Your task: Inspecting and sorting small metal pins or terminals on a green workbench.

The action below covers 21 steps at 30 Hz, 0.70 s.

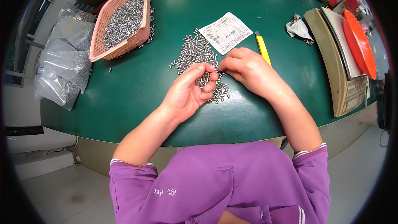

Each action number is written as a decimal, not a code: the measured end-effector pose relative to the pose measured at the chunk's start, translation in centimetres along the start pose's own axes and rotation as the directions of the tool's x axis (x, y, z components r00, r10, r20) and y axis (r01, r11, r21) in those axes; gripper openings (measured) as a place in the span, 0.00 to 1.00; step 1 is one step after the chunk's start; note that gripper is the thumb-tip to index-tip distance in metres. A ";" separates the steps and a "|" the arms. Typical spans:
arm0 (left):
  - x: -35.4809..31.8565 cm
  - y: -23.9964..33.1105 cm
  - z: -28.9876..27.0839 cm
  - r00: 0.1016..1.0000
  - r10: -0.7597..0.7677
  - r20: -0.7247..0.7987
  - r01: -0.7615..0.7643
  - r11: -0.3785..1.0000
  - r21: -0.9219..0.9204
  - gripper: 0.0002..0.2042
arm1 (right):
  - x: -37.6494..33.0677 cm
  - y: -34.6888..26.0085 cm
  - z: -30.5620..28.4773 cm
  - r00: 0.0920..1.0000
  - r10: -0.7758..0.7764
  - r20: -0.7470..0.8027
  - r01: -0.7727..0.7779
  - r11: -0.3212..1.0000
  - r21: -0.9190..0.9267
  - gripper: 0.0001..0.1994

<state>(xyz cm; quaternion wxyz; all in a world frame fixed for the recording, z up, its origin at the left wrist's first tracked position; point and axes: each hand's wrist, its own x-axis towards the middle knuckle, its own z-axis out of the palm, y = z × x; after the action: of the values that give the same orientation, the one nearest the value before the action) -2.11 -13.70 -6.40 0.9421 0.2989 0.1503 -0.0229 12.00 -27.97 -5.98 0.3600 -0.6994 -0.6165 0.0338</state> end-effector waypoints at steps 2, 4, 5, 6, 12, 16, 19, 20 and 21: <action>0.0 0.0 0.0 1.000 0.000 0.000 0.000 1.000 -0.001 0.08 | 0.0 -0.1 -0.2 1.000 -0.003 -0.001 0.003 0.998 -0.060 0.06; 0.1 0.0 -0.1 1.000 -0.001 0.005 0.002 1.000 -0.006 0.08 | 0.0 -0.2 -0.3 1.000 0.012 0.017 -0.010 0.997 -0.080 0.07; 0.1 0.0 -0.1 1.000 -0.001 0.005 0.001 1.000 -0.006 0.08 | 0.0 -0.3 -0.4 0.999 0.027 0.034 -0.023 0.995 -0.101 0.07; 0.1 -0.1 -0.2 1.000 0.000 0.003 0.000 1.000 -0.004 0.08 | 0.0 -0.3 -0.4 0.999 0.026 0.034 -0.023 0.995 -0.101 0.07; 0.0 0.0 -0.1 1.000 -0.001 -0.001 0.001 1.000 -0.005 0.07 | -0.3 -0.4 -0.6 0.989 0.136 0.056 -0.128 0.985 -0.118 0.06; -0.1 0.0 0.0 1.000 0.001 -0.008 -0.001 1.000 0.010 0.07 | -0.4 -0.3 -0.8 0.970 0.223 0.097 -0.215 0.973 -0.085 0.06; 0.0 0.0 0.0 1.000 0.002 -0.011 -0.001 1.000 0.015 0.07 | -0.4 -0.2 -0.8 0.967 0.234 0.103 -0.225 0.970 -0.087 0.06; 0.0 0.0 0.0 1.000 0.001 -0.012 -0.001 1.000 0.015 0.07 | -0.4 -0.2 -0.8 0.967 0.233 0.105 -0.225 0.971 -0.086 0.06; 0.0 0.0 0.0 1.000 0.001 -0.015 0.000 1.000 0.018 0.07 | -0.4 -0.2 -0.8 0.967 0.233 0.104 -0.225 0.971 -0.087 0.06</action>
<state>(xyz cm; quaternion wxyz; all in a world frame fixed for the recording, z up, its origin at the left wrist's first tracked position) -2.11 -13.71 -6.46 0.9382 0.3074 0.1572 -0.0217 12.16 -28.74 -5.42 0.2919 -0.7758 -0.5518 0.0918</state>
